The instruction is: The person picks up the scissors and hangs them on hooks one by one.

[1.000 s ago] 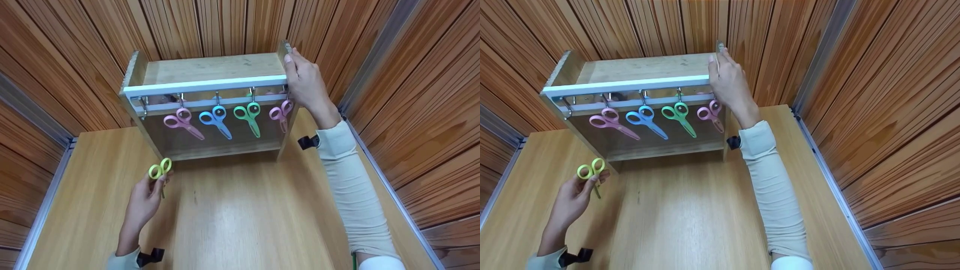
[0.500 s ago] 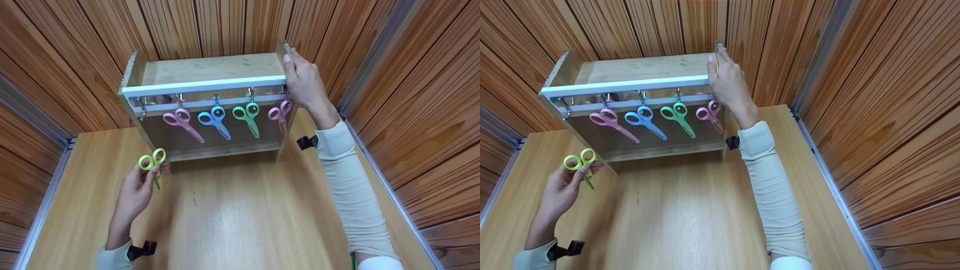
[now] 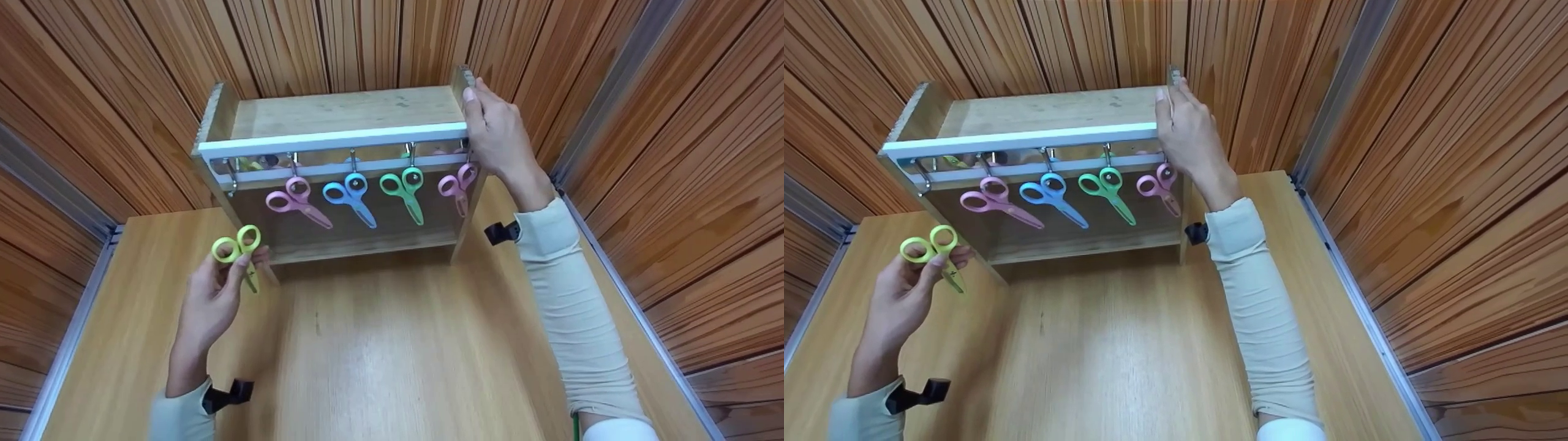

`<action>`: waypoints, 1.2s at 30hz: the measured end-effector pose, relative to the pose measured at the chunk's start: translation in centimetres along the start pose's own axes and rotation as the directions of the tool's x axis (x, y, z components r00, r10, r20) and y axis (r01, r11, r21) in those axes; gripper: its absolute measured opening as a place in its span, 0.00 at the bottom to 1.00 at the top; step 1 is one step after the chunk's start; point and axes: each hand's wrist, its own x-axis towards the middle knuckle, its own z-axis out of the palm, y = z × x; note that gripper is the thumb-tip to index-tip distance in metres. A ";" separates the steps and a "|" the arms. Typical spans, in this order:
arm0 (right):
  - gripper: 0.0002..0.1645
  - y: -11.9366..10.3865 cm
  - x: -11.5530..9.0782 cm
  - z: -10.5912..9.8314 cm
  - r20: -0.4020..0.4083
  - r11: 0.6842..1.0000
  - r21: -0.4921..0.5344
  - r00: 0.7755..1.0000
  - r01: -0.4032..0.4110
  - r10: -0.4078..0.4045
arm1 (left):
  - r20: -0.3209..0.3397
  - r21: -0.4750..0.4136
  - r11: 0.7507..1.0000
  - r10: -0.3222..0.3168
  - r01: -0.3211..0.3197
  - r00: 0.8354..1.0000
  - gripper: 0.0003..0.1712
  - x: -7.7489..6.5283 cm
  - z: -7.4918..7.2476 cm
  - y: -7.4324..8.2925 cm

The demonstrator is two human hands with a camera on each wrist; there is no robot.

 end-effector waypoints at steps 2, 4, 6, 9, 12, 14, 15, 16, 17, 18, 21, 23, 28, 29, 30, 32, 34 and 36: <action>0.39 0.0 0.0 0.0 0.004 1.000 -0.001 1.000 -0.003 0.003 | -0.009 -0.001 1.000 0.012 -0.012 1.000 0.17 0.3 -0.2 0.4; 0.39 0.0 0.0 0.0 0.007 1.000 -0.001 1.000 -0.008 0.008 | -0.012 -0.015 1.000 0.028 -0.028 1.000 0.17 0.7 -0.4 0.8; 0.39 -0.1 0.0 0.0 0.007 1.000 0.000 1.000 -0.007 0.007 | -0.019 -0.032 0.998 0.045 -0.046 0.999 0.17 1.0 -0.6 1.1; 0.39 -0.1 0.1 0.0 0.010 1.000 0.002 1.000 -0.006 0.006 | -0.027 -0.042 0.997 0.070 -0.071 0.997 0.18 1.6 -0.9 1.6; 0.39 0.0 0.1 0.1 0.005 1.000 0.001 1.000 0.002 -0.002 | -0.038 -0.038 0.995 0.087 -0.089 0.995 0.18 2.1 -1.2 2.0; 0.39 0.1 0.1 0.2 0.000 1.000 0.000 1.000 0.009 -0.009 | -0.042 -0.058 0.994 0.087 -0.089 0.995 0.18 2.6 -1.3 2.1; 0.39 0.1 0.0 0.2 -0.002 1.000 0.000 1.000 0.012 -0.012 | -0.046 -0.073 0.994 0.083 -0.086 0.996 0.18 2.8 -1.4 2.2; 0.38 0.2 0.0 0.2 -0.003 1.000 0.000 1.000 0.013 -0.013 | -0.049 -0.088 0.993 0.077 -0.081 0.996 0.18 3.0 -1.5 2.2; 0.38 0.2 0.0 0.2 -0.002 1.000 0.000 1.000 0.013 -0.013 | -0.052 -0.108 0.991 0.069 -0.074 0.996 0.18 3.2 -1.6 2.1; 0.38 0.2 0.0 0.2 -0.002 1.000 0.001 1.000 0.012 -0.012 | -0.053 -0.126 0.990 0.060 -0.067 0.997 0.18 3.4 -1.7 2.1; 0.39 0.2 0.1 0.1 -0.006 1.000 -0.001 1.000 0.016 -0.016 | -0.050 -0.187 0.981 0.038 -0.047 0.998 0.18 3.8 -1.9 2.0; 0.39 0.1 0.2 0.1 -0.009 1.000 -0.004 1.000 0.020 -0.020 | -0.039 -0.218 0.975 0.030 -0.037 0.999 0.17 4.0 -2.0 1.8; 0.39 0.0 0.2 0.1 -0.004 1.000 -0.004 1.000 0.020 -0.020 | -0.011 -0.264 0.965 0.011 -0.014 1.000 0.18 4.4 -2.0 1.2; 0.38 0.0 0.2 0.1 -0.004 1.000 -0.004 1.000 0.018 -0.018 | -0.004 -0.269 0.963 0.006 -0.006 1.000 0.19 4.5 -2.0 1.1; 0.38 0.0 0.2 0.1 -0.003 1.000 -0.004 1.000 0.017 -0.017 | 0.002 -0.280 0.960 -0.001 0.002 1.000 0.19 4.7 -1.9 1.0; 0.38 0.0 0.1 0.1 -0.006 1.000 -0.008 1.000 0.014 -0.014 | 0.019 -0.300 0.954 -0.016 0.021 1.000 0.20 4.9 -1.9 0.8; 0.38 0.1 0.1 0.1 -0.006 1.000 -0.011 1.000 0.012 -0.012 | 0.028 -0.321 0.946 -0.031 0.039 0.999 0.19 5.2 -1.8 0.7; 0.38 0.1 0.1 0.1 -0.005 1.000 -0.010 1.000 0.009 -0.009 | 0.037 -0.339 0.940 -0.040 0.050 0.999 0.19 5.4 -1.8 0.5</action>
